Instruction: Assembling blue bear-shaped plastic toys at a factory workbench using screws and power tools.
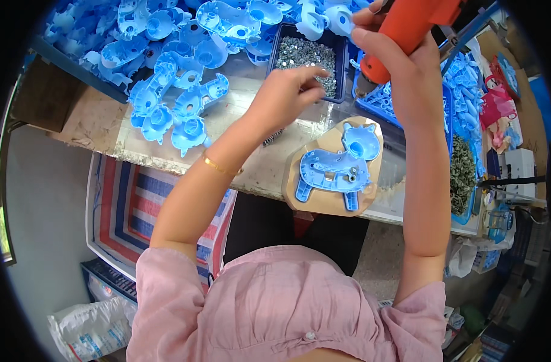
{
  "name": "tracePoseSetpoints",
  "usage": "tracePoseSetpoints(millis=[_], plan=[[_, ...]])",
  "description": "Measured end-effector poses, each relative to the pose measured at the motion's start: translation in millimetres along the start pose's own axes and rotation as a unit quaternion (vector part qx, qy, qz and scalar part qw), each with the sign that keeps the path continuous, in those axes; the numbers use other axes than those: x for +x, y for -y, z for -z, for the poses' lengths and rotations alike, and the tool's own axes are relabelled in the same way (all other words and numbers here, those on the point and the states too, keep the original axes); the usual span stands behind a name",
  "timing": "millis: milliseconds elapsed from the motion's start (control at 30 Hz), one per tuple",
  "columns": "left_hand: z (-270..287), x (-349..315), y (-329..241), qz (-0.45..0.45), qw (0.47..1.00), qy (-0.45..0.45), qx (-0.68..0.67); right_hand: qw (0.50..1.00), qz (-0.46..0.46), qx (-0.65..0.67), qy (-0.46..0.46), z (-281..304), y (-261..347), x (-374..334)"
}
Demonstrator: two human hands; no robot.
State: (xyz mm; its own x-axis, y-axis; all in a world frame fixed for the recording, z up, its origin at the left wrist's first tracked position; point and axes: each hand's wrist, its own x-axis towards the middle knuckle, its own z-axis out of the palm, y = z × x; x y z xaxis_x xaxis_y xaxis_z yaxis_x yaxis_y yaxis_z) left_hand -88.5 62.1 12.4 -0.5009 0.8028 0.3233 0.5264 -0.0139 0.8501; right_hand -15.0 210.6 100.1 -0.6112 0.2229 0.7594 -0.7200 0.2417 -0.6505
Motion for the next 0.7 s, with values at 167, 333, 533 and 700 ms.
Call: tracePoseSetpoints(millis=[167,333,533,700], plan=[[-0.7,-43.9,-12.9,-0.118,0.992,0.022,0.043,0.960,-0.260,-0.063,-0.089,-34.4,75.5,-29.6],[-8.5,-57.8,-18.8,-0.165,0.979,0.018,0.121,0.978,-0.173,-0.030,-0.113,-38.4,56.1,-51.5],[-11.1,-63.9,-21.9,-0.138,0.983,0.041,0.111,0.977,-0.185,-0.023,-0.101,-36.5,55.8,-60.4],[-8.8,-72.6,-28.7,-0.117,0.978,0.081,0.152,0.979,-0.191,-0.038,-0.061,-38.8,59.7,-67.9]])
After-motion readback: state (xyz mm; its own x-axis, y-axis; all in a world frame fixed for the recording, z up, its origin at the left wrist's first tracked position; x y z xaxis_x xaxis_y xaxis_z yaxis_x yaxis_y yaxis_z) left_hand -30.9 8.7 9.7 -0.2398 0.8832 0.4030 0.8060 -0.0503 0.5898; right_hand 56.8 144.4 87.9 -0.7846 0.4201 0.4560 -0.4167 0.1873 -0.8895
